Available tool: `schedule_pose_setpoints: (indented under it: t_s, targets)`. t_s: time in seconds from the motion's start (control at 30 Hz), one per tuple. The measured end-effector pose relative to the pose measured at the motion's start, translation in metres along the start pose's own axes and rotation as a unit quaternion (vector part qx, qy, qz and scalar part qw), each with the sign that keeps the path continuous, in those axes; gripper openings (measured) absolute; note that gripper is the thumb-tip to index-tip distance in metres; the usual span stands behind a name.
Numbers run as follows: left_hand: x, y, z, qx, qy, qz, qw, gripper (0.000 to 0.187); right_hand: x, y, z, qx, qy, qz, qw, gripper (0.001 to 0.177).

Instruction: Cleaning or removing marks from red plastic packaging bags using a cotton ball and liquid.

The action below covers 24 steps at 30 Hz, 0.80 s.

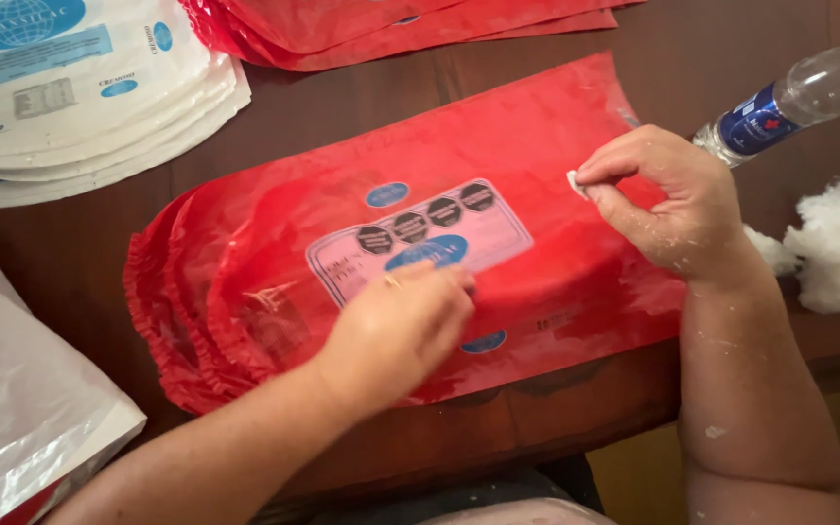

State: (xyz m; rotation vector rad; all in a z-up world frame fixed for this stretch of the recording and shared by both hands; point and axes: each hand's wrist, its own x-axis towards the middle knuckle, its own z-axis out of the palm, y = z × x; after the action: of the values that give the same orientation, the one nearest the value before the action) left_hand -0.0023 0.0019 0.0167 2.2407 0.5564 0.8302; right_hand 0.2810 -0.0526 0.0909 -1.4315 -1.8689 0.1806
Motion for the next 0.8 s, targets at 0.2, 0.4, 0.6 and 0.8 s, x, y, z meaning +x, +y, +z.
schedule_pose_setpoints:
  t_s: [0.2, 0.4, 0.6, 0.8]
  targets:
    - [-0.022, -0.008, 0.03, 0.121, -0.138, 0.137, 0.973, 0.011, -0.001, 0.005, -0.001, 0.003, -0.01, -0.013, 1.0, 0.011]
    - [-0.028, -0.013, 0.041, 0.188, -0.161, 0.148, 0.958, 0.026, 0.005, -0.01, 0.001, 0.064, -0.079, -0.008, 0.995, 0.009]
    - [-0.023, -0.01, 0.051, 0.247, 0.048, 0.212, 0.944, 0.009, -0.019, -0.02, 0.033, 0.114, -0.224, 0.002, 0.968, 0.016]
    - [-0.029, -0.014, 0.063, 0.256, 0.064, 0.207, 0.942, 0.009, -0.08, 0.022, 0.072, -0.112, -0.254, -0.107, 0.955, 0.008]
